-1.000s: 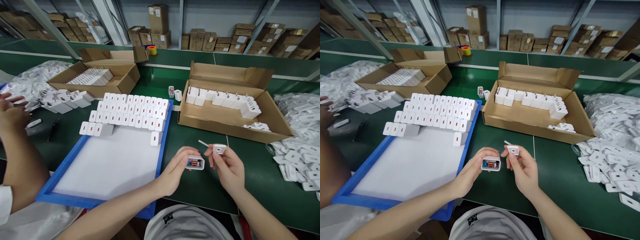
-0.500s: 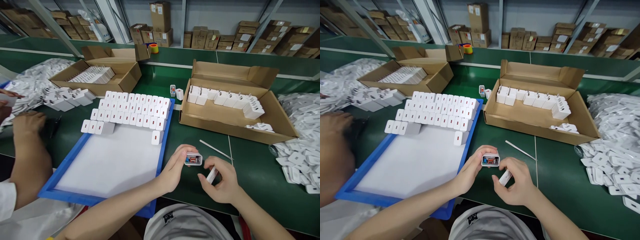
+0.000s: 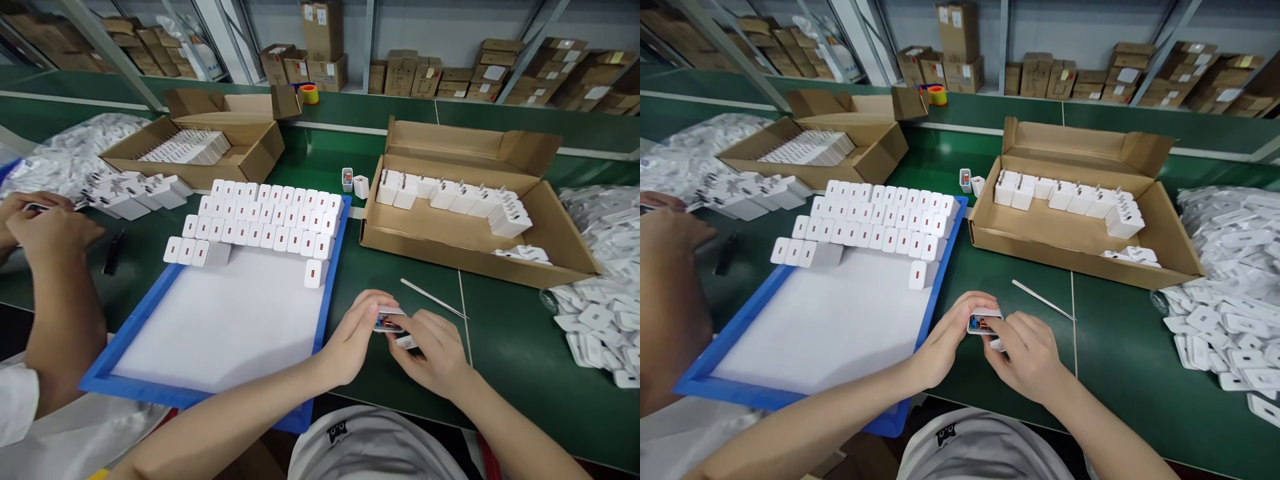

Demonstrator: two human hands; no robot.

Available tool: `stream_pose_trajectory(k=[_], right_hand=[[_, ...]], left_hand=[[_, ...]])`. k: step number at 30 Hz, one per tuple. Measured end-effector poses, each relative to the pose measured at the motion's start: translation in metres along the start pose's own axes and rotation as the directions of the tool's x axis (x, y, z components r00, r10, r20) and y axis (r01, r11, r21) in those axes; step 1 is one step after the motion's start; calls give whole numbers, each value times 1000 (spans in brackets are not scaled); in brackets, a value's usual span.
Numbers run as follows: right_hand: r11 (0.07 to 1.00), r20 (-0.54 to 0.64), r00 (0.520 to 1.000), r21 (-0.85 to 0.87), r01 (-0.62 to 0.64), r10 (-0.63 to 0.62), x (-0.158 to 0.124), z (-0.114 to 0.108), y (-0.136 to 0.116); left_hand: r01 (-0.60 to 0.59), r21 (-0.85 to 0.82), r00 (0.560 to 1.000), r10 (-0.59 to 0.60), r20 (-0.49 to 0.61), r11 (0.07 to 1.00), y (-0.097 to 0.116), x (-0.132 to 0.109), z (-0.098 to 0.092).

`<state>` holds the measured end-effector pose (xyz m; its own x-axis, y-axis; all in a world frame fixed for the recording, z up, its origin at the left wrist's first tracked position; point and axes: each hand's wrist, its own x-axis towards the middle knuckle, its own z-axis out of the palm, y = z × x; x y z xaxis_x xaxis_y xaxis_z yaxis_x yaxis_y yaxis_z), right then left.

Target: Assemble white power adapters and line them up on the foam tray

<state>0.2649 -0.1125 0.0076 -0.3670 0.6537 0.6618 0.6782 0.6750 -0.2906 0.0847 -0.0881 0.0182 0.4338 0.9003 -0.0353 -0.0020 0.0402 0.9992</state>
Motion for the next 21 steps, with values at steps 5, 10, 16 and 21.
stream_pose_trajectory(k=[5,10,16,21], right_hand=[[999,-1,1000,17,31,-31,-1,0,-1],[999,16,999,27,40,-40,-3,1,0],[998,17,1000,63,-7,6,1,-3,2],[889,3,932,298,-347,363,5,-15,6]], left_hand=[[-21,37,1000,21,6,999,0,0,1],[-12,26,1000,12,-1,1000,0,-1,2],[28,-36,1000,-28,-12,999,-3,1,1],[84,-122,995,-89,-35,989,-5,2,0]])
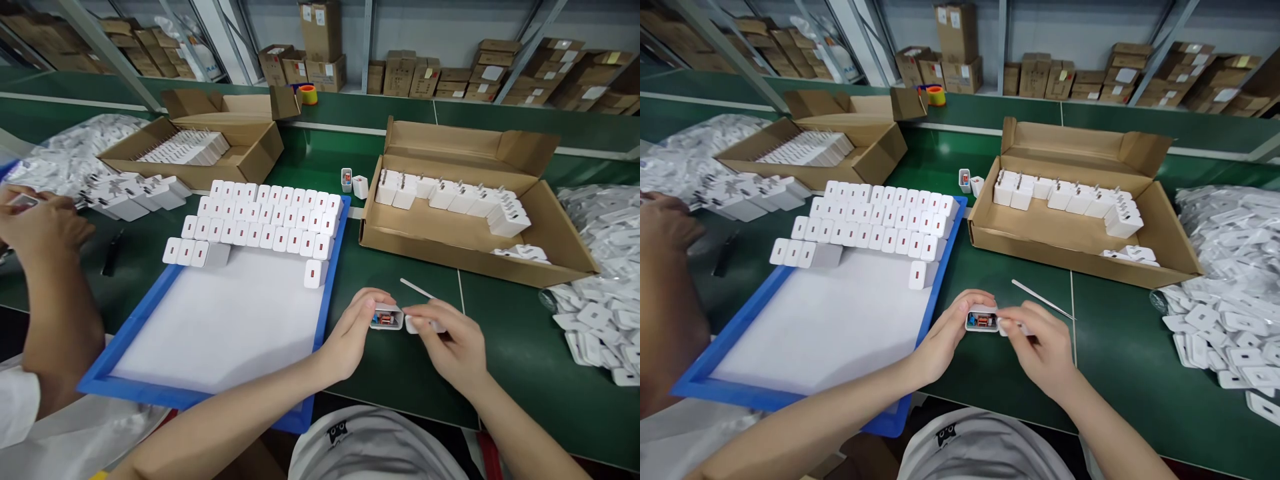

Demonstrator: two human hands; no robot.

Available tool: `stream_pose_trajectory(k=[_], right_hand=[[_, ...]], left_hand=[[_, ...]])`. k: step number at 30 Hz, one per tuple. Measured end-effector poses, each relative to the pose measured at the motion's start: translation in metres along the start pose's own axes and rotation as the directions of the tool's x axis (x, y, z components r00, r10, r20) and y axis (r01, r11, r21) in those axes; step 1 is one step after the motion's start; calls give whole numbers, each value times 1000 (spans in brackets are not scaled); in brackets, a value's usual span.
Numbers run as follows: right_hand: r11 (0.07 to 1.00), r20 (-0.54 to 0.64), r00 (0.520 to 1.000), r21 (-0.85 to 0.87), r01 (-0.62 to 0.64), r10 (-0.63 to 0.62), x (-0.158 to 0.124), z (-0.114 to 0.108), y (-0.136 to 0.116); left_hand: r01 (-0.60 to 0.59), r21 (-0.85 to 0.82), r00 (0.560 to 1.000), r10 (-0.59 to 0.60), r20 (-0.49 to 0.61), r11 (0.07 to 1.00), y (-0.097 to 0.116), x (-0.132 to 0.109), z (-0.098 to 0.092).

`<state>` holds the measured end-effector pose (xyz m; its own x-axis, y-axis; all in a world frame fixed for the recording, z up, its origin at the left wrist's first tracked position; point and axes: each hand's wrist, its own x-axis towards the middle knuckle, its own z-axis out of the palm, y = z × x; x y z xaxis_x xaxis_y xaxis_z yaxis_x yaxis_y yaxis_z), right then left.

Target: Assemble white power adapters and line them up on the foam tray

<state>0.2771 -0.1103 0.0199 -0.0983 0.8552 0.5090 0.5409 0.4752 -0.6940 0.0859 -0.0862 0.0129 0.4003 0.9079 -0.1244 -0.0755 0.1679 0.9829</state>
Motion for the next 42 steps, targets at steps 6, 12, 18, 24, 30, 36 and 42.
stream_pose_trajectory(k=[6,12,18,24,30,36,42], right_hand=[[896,-16,935,294,-334,354,1,-1,3],[910,-21,954,307,-278,299,-2,3,1],[933,-66,958,255,-254,279,-2,3,0],[919,-29,972,333,-211,234,-3,3,3],[964,-4,997,254,-71,75,1,3,0],[953,-33,962,135,272,-270,0,15,-5],[939,-17,940,55,341,-340,-6,21,2]], left_hand=[[36,-50,999,-35,16,998,0,-1,1],[88,-135,996,-86,25,987,-4,1,2],[96,-177,995,-91,35,980,-5,1,3],[104,-179,994,-98,41,978,-1,-1,3],[62,-154,998,-57,33,986,-1,-1,2],[51,-95,999,-50,12,994,-1,-3,2],[73,-140,997,-70,25,987,0,-4,1]])
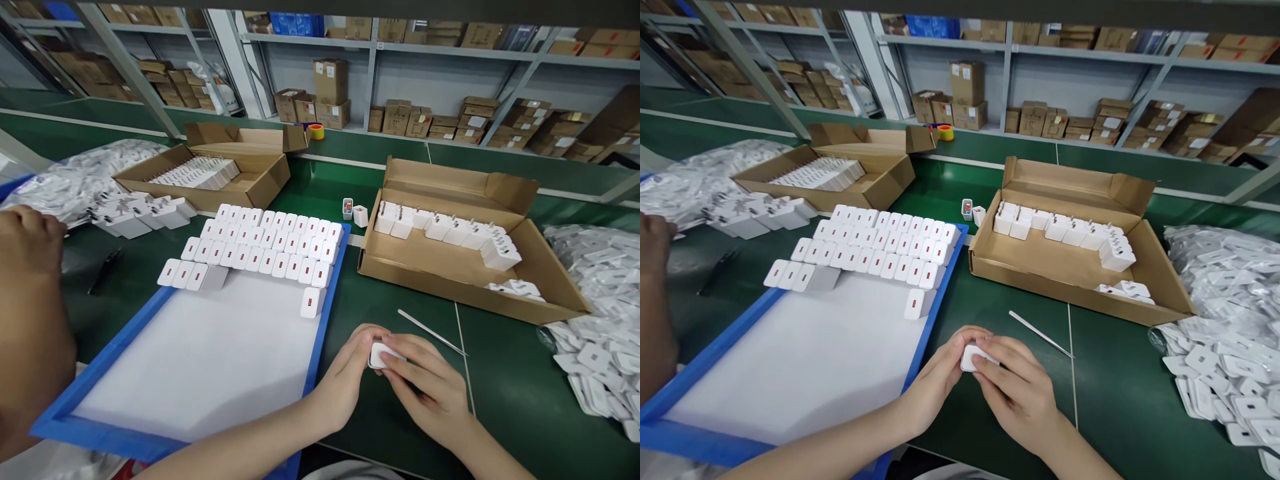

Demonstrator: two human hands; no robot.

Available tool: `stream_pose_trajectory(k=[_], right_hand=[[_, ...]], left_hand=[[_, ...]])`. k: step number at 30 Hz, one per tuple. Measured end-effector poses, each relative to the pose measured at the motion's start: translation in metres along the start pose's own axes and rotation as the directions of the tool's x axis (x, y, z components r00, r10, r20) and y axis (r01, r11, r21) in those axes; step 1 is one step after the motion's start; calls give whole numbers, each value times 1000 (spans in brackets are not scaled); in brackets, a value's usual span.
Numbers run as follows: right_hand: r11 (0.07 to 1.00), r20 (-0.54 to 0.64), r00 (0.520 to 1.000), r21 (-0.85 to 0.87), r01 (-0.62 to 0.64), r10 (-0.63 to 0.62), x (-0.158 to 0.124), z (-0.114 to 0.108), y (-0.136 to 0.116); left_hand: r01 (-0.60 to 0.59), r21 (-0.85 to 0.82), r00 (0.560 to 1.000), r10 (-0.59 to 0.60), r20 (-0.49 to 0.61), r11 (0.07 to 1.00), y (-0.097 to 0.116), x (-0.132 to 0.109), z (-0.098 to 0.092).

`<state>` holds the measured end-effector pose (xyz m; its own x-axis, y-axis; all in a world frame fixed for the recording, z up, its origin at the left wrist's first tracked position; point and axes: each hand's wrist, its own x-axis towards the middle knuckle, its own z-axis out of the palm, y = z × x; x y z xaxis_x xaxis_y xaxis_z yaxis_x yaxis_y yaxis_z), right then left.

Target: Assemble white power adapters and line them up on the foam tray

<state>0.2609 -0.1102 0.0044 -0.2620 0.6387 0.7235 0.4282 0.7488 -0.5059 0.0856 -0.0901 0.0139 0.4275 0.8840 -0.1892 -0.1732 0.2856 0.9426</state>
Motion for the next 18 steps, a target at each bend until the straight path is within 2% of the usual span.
stream_pose_trajectory(k=[4,9,10,12,13,14,16,18], right_hand=[[998,66,997,-29,51,-49,-2,-2,0],[998,126,991,-39,44,-38,-2,-6,-2],[1000,151,989,-12,4,-2,-3,-7,-2],[981,160,975,87,-171,156,-6,-8,-1],[944,129,953,152,-292,274,-7,-9,0],[884,90,911,220,-413,403,-8,-9,1],[715,73,778,350,-605,623,-9,-8,3],[525,200,654,449,-723,730,-6,-6,4]], left_hand=[[-26,27,1000,26,-2,999,6,-2,0],[-126,149,988,111,107,981,15,-4,-1],[-142,175,986,123,115,974,16,-4,-2],[-153,208,985,133,108,966,14,-4,-3],[-151,218,986,132,97,964,12,-3,-3],[-147,226,988,131,82,963,10,-3,-4],[-146,232,989,137,54,962,6,-2,-4],[-152,230,988,146,42,961,3,-1,-4]])
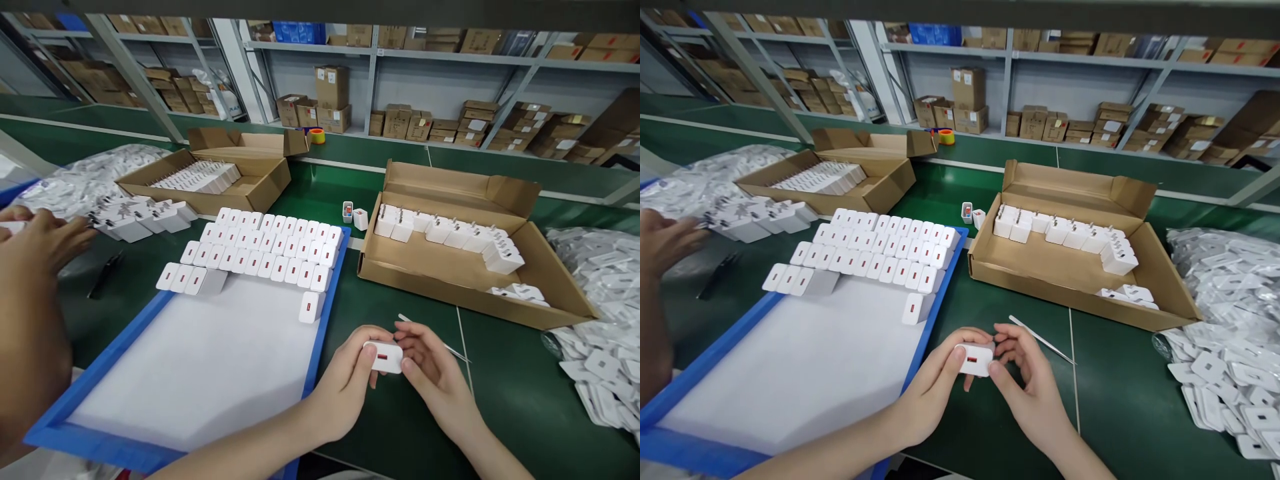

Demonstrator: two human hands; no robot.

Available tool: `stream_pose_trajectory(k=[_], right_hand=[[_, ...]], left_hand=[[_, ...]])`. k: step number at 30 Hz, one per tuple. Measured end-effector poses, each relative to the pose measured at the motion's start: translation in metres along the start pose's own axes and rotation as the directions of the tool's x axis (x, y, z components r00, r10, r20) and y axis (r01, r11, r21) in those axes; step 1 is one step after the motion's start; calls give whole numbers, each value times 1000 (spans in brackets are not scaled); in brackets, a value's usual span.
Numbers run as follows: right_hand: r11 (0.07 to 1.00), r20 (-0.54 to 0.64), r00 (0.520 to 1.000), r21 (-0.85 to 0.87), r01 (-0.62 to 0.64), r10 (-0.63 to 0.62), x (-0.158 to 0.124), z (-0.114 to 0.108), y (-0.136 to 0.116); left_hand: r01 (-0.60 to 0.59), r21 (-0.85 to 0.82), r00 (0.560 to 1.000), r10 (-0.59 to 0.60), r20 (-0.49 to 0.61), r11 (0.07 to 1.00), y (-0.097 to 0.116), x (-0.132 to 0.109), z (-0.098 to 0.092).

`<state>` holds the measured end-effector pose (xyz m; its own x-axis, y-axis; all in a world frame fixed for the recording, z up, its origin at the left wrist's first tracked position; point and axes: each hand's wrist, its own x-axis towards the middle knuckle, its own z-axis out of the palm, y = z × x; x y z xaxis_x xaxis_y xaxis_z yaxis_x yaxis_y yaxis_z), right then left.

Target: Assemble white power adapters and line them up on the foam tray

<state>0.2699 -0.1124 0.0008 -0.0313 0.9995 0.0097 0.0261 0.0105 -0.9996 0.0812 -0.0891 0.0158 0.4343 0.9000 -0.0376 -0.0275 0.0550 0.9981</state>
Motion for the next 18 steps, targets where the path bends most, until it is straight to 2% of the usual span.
stream_pose_trajectory(k=[3,6,12,18], right_hand=[[966,155,972,162,-201,176,4,3,-5],[934,190,957,241,-263,220,5,6,-11],[937,118,979,288,-197,169,1,13,-11],[941,96,985,296,-165,142,1,14,-13]], left_hand=[[-16,19,1000,16,-1,1000,-2,0,1],[-55,77,998,55,6,995,-1,-1,1],[-145,155,988,151,-24,977,-1,-1,2],[-73,104,997,73,2,992,2,-1,3]])
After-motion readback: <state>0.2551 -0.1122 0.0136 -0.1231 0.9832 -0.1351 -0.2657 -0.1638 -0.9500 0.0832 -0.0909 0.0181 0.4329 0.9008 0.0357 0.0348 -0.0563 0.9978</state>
